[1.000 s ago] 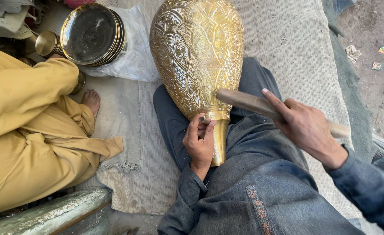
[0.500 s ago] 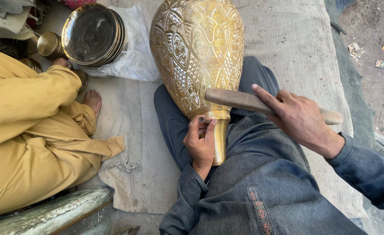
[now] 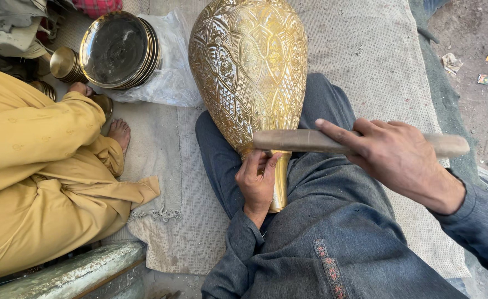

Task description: The person sits cross-legged holding a large engraved brass vase on their lap. They hold a small chisel against the vase's neck with one hand and strike it repeatedly with a wooden mallet held in the other hand, chasing the decorative pattern into the metal.

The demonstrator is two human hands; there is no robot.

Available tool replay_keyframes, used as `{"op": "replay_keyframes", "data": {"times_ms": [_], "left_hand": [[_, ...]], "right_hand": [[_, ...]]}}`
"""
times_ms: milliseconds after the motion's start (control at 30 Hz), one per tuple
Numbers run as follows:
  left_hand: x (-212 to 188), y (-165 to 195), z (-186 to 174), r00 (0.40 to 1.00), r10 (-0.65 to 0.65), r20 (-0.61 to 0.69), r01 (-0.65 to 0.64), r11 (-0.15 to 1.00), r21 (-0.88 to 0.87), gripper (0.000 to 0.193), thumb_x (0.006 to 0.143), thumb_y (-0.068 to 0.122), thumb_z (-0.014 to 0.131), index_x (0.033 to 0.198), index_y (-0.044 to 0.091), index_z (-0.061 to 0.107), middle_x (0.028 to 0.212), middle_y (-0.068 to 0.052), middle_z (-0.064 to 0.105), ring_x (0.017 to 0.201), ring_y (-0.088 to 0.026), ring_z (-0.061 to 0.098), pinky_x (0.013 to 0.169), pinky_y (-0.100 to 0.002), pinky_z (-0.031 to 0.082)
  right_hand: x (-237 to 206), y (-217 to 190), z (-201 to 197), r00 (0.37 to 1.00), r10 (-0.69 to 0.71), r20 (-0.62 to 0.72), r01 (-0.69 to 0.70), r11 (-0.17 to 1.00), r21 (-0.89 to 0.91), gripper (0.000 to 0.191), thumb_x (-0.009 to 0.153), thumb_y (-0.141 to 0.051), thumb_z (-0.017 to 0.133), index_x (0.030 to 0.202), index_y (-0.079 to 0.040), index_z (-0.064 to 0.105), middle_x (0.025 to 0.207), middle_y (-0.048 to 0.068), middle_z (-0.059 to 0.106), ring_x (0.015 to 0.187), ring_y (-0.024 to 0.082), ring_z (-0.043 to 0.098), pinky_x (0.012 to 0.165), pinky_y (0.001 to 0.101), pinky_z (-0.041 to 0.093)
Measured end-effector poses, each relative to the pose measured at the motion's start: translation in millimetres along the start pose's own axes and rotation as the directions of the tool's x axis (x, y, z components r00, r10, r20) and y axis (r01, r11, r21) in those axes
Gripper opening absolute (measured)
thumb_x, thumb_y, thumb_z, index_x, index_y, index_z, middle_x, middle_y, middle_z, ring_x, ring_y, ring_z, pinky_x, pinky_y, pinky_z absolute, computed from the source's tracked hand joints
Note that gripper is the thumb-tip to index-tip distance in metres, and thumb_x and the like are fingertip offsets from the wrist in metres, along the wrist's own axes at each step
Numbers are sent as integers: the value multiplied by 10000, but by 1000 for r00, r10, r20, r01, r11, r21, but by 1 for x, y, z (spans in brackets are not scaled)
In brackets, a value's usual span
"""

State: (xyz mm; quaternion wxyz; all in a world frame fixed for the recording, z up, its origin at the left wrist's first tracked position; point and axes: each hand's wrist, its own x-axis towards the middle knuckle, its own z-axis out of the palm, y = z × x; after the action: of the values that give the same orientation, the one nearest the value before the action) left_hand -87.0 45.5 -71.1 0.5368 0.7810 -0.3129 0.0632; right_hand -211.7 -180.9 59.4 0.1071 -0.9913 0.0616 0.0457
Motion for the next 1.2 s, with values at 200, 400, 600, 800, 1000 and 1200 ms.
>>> {"op": "replay_keyframes", "data": {"times_ms": [200,400,600,800,1000,1200], "left_hand": [[26,13,-14,979,18,201,-23,999,25,381,882,148,820,1231,63,692,995,-89,771,875,-207,774,748,-331,626],[58,19,-18,875,61,480,-79,997,17,414,840,157,812,1229,63,706,1101,-133,766,924,-247,767,829,-350,615],[82,22,-13,728,87,680,-77,996,-44,409,825,114,801,1225,102,717,1101,-123,769,959,-265,768,867,-355,613],[95,29,-9,583,24,812,-76,997,25,442,802,127,802,1235,148,717,1012,-137,762,921,-289,764,845,-390,596],[96,30,-8,574,87,814,-135,991,-11,417,799,115,801,1208,158,731,1027,-127,770,941,-302,751,882,-414,584],[92,27,-3,577,95,812,-154,988,-6,409,827,105,767,1230,160,725,1030,-120,768,913,-281,758,879,-408,595]], "right_hand": [[-16,5,17,989,142,49,-146,985,89,901,831,-297,809,1615,-381,375,896,71,698,726,251,724,693,432,625],[-41,23,67,962,272,3,-245,862,443,837,823,-283,782,1580,-290,424,1240,96,723,797,274,779,726,435,673],[-70,24,116,933,351,-74,-225,732,643,840,782,-200,773,1556,-174,447,1279,150,718,1021,288,747,904,423,610],[-89,19,149,872,450,-193,-144,612,778,850,805,-161,780,1582,-110,439,1300,166,712,1144,263,707,973,373,568],[-89,16,159,841,444,-309,-74,661,747,863,807,-138,778,1579,-70,398,1354,198,651,1155,236,680,969,339,576],[-88,21,158,792,507,-341,-131,686,716,838,821,-161,789,1564,-69,414,1335,216,656,1148,282,683,971,377,561]]}}
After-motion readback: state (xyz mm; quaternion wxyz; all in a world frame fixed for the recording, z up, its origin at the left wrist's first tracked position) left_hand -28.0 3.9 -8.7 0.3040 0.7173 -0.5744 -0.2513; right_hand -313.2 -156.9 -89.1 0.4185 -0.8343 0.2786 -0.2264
